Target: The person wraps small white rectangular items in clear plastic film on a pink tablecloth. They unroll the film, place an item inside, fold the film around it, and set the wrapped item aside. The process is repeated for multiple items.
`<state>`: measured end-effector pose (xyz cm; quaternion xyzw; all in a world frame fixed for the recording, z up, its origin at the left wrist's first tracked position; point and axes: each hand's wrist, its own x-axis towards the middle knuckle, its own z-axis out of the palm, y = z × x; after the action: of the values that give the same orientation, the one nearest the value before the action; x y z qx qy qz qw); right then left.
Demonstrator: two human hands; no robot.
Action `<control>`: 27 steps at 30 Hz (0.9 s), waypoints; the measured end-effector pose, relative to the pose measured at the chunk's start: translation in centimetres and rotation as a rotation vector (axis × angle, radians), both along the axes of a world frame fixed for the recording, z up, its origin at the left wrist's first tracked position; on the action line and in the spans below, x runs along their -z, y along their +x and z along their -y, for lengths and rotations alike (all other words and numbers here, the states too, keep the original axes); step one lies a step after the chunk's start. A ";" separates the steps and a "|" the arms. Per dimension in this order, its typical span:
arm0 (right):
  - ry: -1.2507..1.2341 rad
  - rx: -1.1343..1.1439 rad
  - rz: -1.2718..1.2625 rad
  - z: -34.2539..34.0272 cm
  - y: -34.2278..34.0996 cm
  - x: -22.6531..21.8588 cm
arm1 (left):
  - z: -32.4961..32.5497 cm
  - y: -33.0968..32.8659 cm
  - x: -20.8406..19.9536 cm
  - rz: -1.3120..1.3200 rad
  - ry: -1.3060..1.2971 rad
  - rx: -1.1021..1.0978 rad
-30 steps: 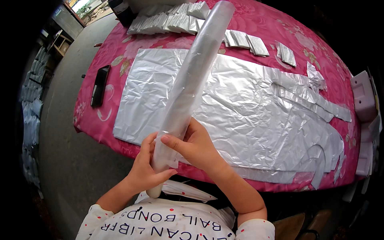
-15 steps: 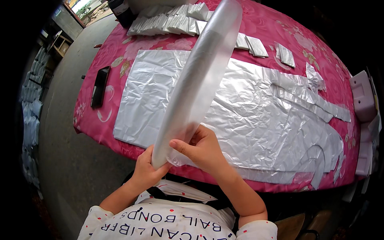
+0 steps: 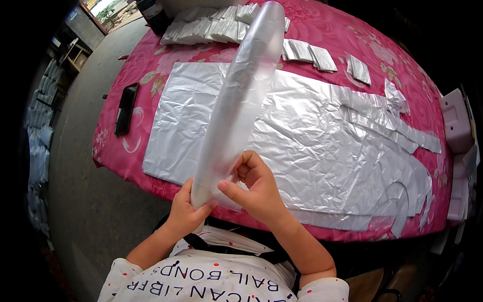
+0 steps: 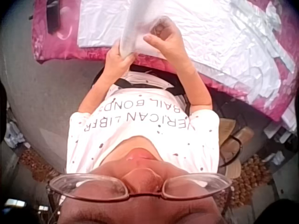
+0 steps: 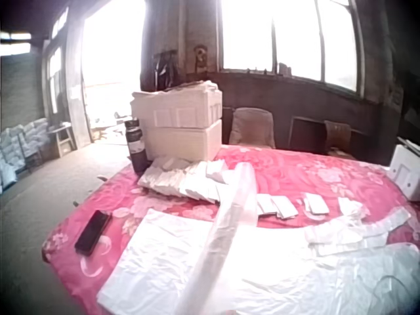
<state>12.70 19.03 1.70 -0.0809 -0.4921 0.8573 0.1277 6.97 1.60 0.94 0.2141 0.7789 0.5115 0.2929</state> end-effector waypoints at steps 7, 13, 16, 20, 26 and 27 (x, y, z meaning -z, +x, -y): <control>0.044 -0.059 0.089 -0.6 0.3 -0.4 | 0.2 0.0 0.8 -0.039 0.045 0.006; 0.029 -0.082 0.186 -0.6 0.6 0.2 | 0.1 -0.2 0.1 -0.018 0.032 0.018; 0.043 -0.106 0.232 -0.6 0.7 0.5 | -0.2 -0.3 -0.4 -0.007 0.035 0.033; 0.104 -0.117 0.248 -0.6 0.9 1.1 | -0.3 -0.3 -0.6 -0.003 0.069 0.034; 0.085 -0.163 0.262 -0.6 1.6 1.6 | -0.4 -0.6 -0.7 0.090 0.071 0.080; 0.069 -0.172 0.257 -0.6 1.6 1.6 | -0.4 -0.7 -0.6 0.116 0.083 0.092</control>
<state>14.31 19.62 0.06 -0.1430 -0.5386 0.8303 -0.0075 6.24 1.99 1.57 0.2319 0.7282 0.5407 0.3515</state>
